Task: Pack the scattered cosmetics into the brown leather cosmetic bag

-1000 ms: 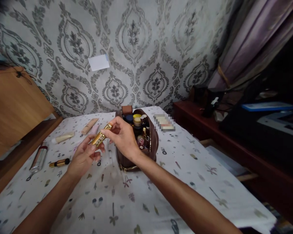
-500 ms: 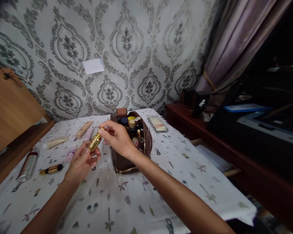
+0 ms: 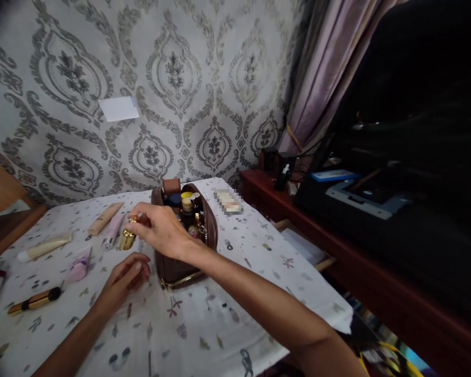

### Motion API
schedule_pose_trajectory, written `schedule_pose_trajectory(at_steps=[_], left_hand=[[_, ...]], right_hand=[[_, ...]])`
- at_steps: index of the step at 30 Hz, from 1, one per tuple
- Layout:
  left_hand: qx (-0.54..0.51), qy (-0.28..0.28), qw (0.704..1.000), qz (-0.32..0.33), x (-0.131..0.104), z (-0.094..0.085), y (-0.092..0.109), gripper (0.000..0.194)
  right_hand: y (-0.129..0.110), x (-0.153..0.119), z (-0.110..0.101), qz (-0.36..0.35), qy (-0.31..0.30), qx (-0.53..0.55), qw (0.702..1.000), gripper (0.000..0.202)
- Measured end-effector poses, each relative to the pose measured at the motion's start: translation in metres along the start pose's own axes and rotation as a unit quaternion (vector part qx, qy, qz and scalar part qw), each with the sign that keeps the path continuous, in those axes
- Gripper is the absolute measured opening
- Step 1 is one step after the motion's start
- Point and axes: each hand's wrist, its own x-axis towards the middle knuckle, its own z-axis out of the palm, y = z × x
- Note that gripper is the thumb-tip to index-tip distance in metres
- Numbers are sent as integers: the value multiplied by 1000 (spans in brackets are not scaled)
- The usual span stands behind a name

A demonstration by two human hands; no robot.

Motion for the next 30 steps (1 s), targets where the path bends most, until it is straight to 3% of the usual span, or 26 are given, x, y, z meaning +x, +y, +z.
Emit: schedule_pose_trajectory(at_steps=[20,30], left_hand=[[36,-59,997,-22,1,-6,-1,45],[49,-54,997,-19,2,-6,-1,46]], right_hand=[[-10,31,-46,-11,16,-86,996,15],[-14,47,-81,-31,100,-277,955,14]])
